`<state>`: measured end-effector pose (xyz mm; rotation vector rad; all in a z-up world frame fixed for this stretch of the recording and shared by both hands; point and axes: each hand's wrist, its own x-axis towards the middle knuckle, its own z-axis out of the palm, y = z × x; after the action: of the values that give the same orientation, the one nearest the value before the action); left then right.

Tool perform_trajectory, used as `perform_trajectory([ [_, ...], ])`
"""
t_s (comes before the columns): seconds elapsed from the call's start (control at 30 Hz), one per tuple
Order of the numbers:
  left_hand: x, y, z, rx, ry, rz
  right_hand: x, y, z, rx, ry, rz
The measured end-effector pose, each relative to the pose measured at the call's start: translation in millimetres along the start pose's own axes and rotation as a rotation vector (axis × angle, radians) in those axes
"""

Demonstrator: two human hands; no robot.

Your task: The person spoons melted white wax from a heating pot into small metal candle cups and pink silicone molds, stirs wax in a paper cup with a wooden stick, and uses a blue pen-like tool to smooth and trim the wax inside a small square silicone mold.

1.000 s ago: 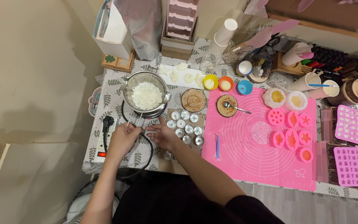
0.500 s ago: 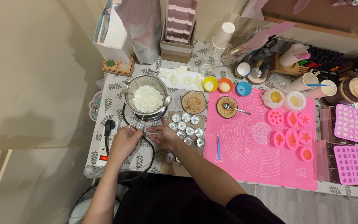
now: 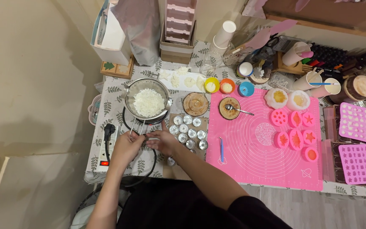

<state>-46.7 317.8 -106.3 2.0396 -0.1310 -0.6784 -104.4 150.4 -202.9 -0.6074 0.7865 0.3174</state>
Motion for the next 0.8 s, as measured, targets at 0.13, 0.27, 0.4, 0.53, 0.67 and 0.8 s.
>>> perform_trajectory([
  [0.13, 1.8, -4.8, 1.8, -0.026, -0.005, 0.005, 7.9, 12.0, -11.6, 0.045, -0.037, 0.026],
  [0.27, 0.1, -0.6, -1.8, 0.005, -0.013, -0.031, -4.1, 10.3, -8.0, 0.023, -0.054, 0.034],
  [0.4, -19.1, 38.8, -13.7, 0.077, -0.080, -0.053, -57.9, 0.3, -6.7, -0.192, -0.097, 0.019],
  [0.53, -27.6, 17.9, -28.8, 0.385, 0.201, 0.606, -99.2, 8.8, -56.2, -0.584, -0.147, -0.117],
  [0.67, -76.5, 71.5, -38.0, 0.558, 0.480, 0.698, -150.8, 2.0, -118.3, -0.672, 0.040, -0.250],
  [0.8, -91.0, 87.2, -29.6, 0.400, 0.468, 0.729, -180.2, -5.1, -176.3, -0.802, 0.510, -0.377],
])
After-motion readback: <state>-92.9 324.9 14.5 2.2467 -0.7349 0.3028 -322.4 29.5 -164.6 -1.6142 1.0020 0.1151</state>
